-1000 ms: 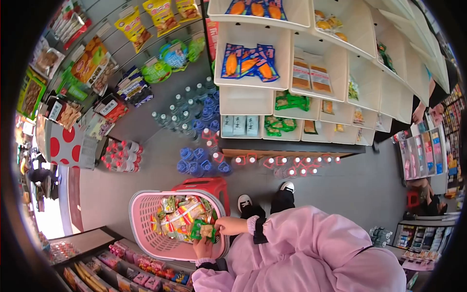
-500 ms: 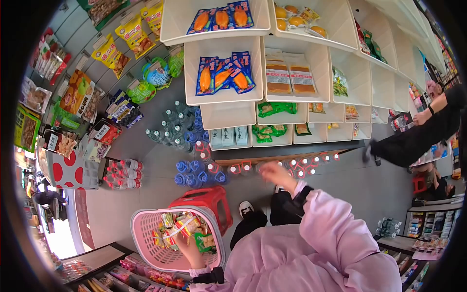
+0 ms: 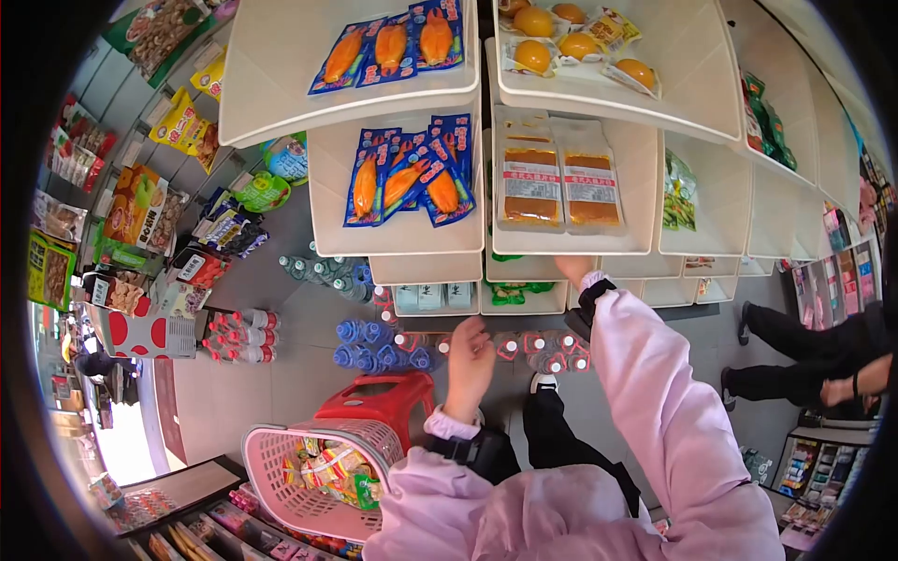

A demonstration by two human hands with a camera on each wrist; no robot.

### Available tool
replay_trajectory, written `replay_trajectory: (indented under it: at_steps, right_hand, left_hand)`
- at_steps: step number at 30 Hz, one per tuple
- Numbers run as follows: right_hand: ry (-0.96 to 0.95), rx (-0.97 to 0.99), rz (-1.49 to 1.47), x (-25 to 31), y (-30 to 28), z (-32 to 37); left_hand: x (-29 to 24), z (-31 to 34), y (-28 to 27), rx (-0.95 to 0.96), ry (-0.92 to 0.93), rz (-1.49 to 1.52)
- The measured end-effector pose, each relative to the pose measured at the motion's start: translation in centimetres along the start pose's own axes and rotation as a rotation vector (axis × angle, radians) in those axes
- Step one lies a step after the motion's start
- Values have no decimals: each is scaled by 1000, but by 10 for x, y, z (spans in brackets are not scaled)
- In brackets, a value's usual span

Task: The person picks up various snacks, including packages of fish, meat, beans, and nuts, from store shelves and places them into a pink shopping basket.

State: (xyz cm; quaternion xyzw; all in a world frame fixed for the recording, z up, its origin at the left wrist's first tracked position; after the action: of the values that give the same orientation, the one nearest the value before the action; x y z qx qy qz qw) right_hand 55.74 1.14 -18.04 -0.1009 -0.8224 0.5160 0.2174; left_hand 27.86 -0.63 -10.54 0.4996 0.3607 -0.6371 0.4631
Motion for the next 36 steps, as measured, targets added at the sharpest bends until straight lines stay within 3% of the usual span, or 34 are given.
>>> replay_trajectory:
  at_steps: [3, 7, 15, 22, 25, 26, 28, 29, 30, 34, 36]
  right_hand:
    - [-32, 128, 244, -12, 16, -2]
    - [-36, 150, 205, -26, 21, -5]
    - [14, 177, 73, -52, 21, -10]
    - [171, 156, -203, -69, 10, -10]
    - [274, 100, -546, -52, 8, 4]
    - [325, 106, -728, -43, 5, 11]
    - [504, 195, -1197, -16, -13, 25]
    - [662, 426, -1388, 14, -47, 18]
    - [766, 453, -1402, 42, -87, 20]
    - [700, 772, -1366, 80, -119, 82]
    - [510, 875, -1319, 104, -123, 113]
  left_hand:
    - [1, -28, 41, 43, -43, -12]
    - [3, -65, 78, 43, 116, -99]
    - [22, -74, 107, 70, -15, -90]
    - [25, -68, 99, 37, -63, 10]
    - [29, -61, 90, 50, -91, 22]
    - [25, -56, 85, 42, -176, 109]
    - [16, -40, 76, 25, -343, 286]
    - [16, -33, 72, 35, -404, 366]
    - [17, -25, 67, 43, -465, 447]
    - [20, 25, 34, 188, -620, 649]
    - [19, 55, 10, 224, -594, 680]
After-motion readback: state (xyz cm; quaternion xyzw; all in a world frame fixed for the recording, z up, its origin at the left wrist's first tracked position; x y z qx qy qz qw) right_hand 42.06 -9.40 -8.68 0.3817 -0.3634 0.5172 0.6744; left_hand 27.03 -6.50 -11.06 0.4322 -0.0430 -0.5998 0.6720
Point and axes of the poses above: each hand's wrist, its own z-axis away from the middle knuckle, its own y-axis out of the palm, x = y × z, the point moved 4 cm from there along -z, towards the middle knuckle, and after that the axes turned 8 degrees about -x, right-handed, at the moved point
